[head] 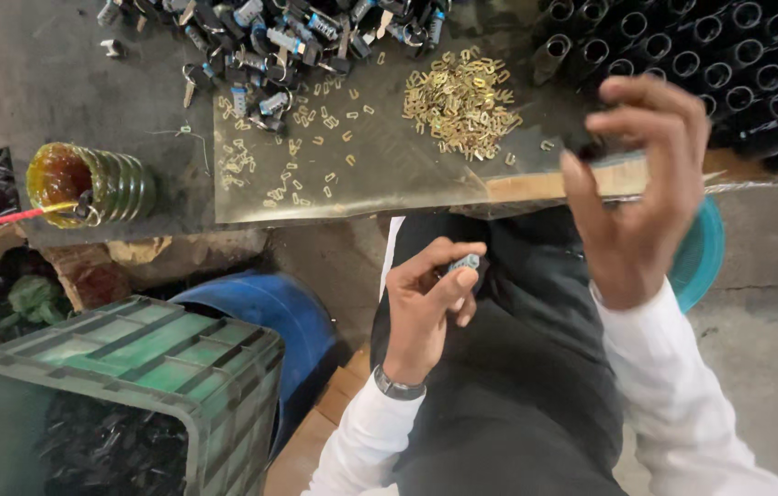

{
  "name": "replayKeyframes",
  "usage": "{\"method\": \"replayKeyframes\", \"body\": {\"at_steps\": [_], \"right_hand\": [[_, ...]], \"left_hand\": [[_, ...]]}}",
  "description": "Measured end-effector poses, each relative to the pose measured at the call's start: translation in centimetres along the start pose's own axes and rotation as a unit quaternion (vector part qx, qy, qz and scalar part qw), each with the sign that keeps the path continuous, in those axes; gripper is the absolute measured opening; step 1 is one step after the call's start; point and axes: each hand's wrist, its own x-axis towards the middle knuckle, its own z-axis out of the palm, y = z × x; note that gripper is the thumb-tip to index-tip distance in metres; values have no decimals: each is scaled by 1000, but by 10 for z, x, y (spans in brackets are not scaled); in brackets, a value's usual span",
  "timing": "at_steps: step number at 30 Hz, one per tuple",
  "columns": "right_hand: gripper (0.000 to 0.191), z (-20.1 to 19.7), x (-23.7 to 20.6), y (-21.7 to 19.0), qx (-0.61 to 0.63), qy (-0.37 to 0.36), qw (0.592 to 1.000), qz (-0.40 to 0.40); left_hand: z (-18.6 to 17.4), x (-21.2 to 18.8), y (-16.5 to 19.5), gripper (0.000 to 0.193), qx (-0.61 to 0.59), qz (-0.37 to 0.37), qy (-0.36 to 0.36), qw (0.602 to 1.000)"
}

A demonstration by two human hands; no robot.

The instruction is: The person picks up a padlock cylinder body and small brass components from the workbench, inserts the components into the cylinder by hand, and sets the worked lock down among the pile of padlocks and keys before reaching for the next piece.

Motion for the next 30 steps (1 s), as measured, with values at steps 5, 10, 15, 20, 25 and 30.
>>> {"method": "replayKeyframes", "body": {"at_steps": [5,10,15,20,25,30], "right_hand": [[32,-17,-39,-22,258,-22,960,110],[36,-7,-69,-3,344,58,925,149],[39,3,-95,12,378,104,900,188],[35,11,-102,14,325,123,917,196],[33,13,-100,17,269,128,930,213],[29,11,-101,22,255,125,944,170]], "left_hand": [[13,7,13,42,-149,-110,-15,983],[15,11,17,41,-163,-205,-51,964],[14,10,-2,16,-189,-142,-79,968],[17,-1,-13,11,-147,-119,-56,980],[23,0,-17,10,-93,-60,-47,993],[27,2,-15,9,24,18,-51,998]]}}
